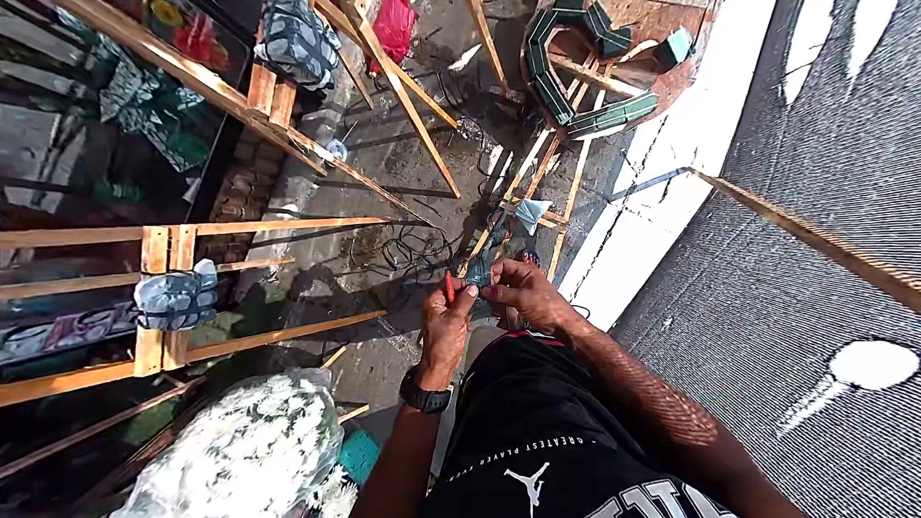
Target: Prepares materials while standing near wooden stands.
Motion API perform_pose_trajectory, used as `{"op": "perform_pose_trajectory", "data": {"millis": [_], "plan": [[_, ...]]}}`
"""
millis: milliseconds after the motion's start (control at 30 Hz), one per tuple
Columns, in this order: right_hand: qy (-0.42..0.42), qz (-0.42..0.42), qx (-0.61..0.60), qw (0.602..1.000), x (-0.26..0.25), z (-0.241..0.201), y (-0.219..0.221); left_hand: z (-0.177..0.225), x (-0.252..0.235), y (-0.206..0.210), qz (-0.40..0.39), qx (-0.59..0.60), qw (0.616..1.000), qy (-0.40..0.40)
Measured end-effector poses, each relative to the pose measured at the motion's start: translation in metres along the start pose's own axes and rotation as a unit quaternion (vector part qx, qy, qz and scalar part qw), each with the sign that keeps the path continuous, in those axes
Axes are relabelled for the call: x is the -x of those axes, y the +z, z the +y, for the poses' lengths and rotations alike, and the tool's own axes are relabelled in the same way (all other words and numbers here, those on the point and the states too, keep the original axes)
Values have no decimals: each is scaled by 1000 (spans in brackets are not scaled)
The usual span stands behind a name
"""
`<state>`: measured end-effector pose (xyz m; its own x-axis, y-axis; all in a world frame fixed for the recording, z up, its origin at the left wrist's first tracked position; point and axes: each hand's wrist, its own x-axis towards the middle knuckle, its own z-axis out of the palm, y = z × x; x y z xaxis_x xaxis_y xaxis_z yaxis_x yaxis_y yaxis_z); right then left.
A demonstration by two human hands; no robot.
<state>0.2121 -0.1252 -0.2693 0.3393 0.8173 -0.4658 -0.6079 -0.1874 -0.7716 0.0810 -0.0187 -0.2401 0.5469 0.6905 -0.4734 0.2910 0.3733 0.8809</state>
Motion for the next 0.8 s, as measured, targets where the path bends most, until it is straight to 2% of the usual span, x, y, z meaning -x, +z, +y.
{"op": "perform_pose_trajectory", "data": {"millis": [267,433,633,800], "plan": [[9,10,-12,1000,0,-4,2,-5,-1,0,-7,-54,997,53],[9,-5,4,1000,0,-3,1,-3,-4,0,-12,-52,998,39],[13,-43,-26,999,-1,-3,-1,1,-2,0,-39,106,993,-21],[4,-71,-44,997,-4,2,-5,4,-4,-1,-45,126,990,-35]]}}
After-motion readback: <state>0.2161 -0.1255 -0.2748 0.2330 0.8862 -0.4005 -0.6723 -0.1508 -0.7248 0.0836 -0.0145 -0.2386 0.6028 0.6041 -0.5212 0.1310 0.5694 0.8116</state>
